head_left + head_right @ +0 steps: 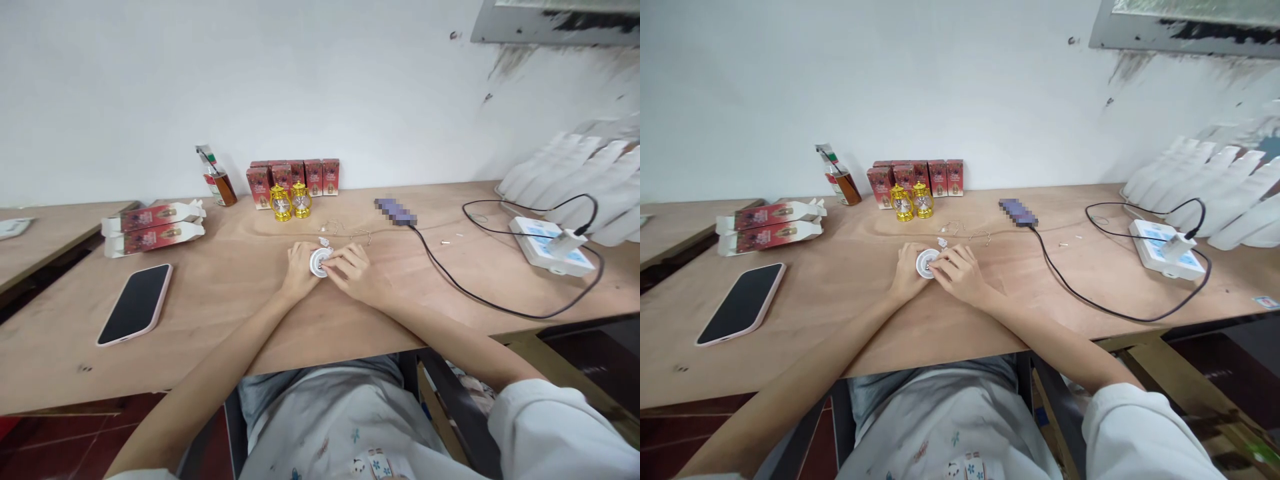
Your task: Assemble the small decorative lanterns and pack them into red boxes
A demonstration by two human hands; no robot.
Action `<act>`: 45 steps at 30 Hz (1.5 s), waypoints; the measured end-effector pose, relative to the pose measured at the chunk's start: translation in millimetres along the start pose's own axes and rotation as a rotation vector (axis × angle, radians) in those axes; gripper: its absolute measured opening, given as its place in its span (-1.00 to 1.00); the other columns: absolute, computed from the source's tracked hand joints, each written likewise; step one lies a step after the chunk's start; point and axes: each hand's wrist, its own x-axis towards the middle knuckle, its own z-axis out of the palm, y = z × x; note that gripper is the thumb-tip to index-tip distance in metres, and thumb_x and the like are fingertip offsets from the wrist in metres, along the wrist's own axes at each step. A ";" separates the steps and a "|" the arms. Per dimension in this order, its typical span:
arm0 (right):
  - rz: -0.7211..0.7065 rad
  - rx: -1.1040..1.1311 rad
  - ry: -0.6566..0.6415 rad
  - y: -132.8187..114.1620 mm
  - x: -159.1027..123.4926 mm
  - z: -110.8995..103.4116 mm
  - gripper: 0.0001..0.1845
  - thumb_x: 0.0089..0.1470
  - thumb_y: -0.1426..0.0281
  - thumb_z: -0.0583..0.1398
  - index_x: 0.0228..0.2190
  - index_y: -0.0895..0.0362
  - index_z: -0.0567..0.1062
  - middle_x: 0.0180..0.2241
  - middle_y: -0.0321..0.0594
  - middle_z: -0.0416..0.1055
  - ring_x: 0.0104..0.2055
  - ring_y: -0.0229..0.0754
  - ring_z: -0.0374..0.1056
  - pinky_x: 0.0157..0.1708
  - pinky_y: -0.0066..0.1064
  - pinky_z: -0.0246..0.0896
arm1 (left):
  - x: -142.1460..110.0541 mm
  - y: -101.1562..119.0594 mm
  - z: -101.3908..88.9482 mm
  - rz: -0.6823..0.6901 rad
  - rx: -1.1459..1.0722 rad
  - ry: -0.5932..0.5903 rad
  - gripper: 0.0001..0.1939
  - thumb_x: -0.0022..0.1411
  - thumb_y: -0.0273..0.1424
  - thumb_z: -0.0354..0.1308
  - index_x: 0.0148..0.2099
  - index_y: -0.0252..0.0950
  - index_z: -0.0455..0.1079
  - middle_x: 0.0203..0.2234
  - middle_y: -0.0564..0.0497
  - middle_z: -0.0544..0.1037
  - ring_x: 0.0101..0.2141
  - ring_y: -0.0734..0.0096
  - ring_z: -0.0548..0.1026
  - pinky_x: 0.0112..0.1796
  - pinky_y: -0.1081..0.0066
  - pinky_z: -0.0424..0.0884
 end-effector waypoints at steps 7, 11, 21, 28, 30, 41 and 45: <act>0.172 0.204 -0.019 -5.2 3.3 -3.6 -0.88 0.13 0.38 0.17 -0.41 0.09 0.49 -0.36 -0.20 0.43 -0.24 -0.18 0.33 -0.17 -0.28 0.23 | -0.3 0.3 -0.3 0.012 0.019 -0.022 -0.77 0.21 -0.26 0.09 -0.14 -0.26 0.25 -0.25 -0.07 0.44 -0.19 0.21 0.34 -0.20 0.27 0.20; 0.377 0.364 0.001 -3.0 4.9 -2.5 -0.84 0.05 0.27 0.25 -0.44 0.09 0.42 -0.37 -0.25 0.38 -0.29 -0.22 0.32 -0.24 -0.35 0.26 | 0.3 1.2 -0.6 0.011 0.022 -0.036 -0.79 0.18 -0.28 0.11 -0.17 -0.25 0.26 -0.26 -0.07 0.46 -0.19 0.20 0.35 -0.20 0.27 0.20; 0.317 -0.004 -0.294 41.3 -4.8 6.6 -0.77 0.14 0.39 0.12 -0.15 0.11 0.45 -0.14 -0.12 0.46 -0.06 -0.02 0.24 -0.09 -0.19 0.11 | 5.6 -3.1 -10.1 -0.225 -0.047 0.126 -0.71 0.03 -0.40 0.21 -0.18 -0.24 0.25 -0.26 -0.04 0.46 -0.19 0.21 0.42 -0.17 0.24 0.30; 0.225 -0.146 -0.479 46.8 -7.1 14.6 -0.82 0.16 0.37 0.15 -0.27 0.13 0.54 -0.27 -0.10 0.52 -0.15 -0.04 0.24 -0.16 -0.21 0.07 | 5.0 -1.9 -7.8 -0.243 -0.075 0.142 -0.69 0.00 -0.40 0.25 -0.20 -0.24 0.26 -0.27 -0.04 0.47 -0.20 0.21 0.44 -0.17 0.22 0.34; 0.255 -0.075 -0.404 46.4 -5.8 13.9 -0.83 0.15 0.38 0.15 -0.35 0.13 0.56 -0.33 -0.12 0.52 -0.17 -0.07 0.26 -0.16 -0.21 0.11 | 4.9 -1.8 -7.7 -0.238 -0.072 0.137 -0.69 0.00 -0.39 0.26 -0.20 -0.24 0.26 -0.27 -0.04 0.48 -0.20 0.20 0.44 -0.18 0.21 0.34; 0.819 0.987 0.072 30.3 7.0 10.8 -0.63 -0.21 0.10 0.36 -0.38 0.07 0.54 -0.45 -0.29 0.53 -0.44 -0.25 0.42 -0.41 -0.36 0.37 | 3.4 -4.1 -4.6 -0.205 -0.030 0.068 -0.69 0.01 -0.42 0.22 -0.17 -0.23 0.25 -0.26 -0.04 0.46 -0.19 0.20 0.41 -0.19 0.25 0.29; 0.830 1.016 0.097 22.2 8.2 9.4 -0.63 -0.23 0.09 0.37 -0.48 0.09 0.46 -0.40 -0.26 0.55 -0.35 -0.20 0.47 -0.26 -0.27 0.42 | 2.8 -2.9 -4.5 -0.188 -0.007 0.041 -0.70 0.03 -0.43 0.20 -0.16 -0.23 0.24 -0.26 -0.04 0.45 -0.19 0.21 0.40 -0.20 0.25 0.28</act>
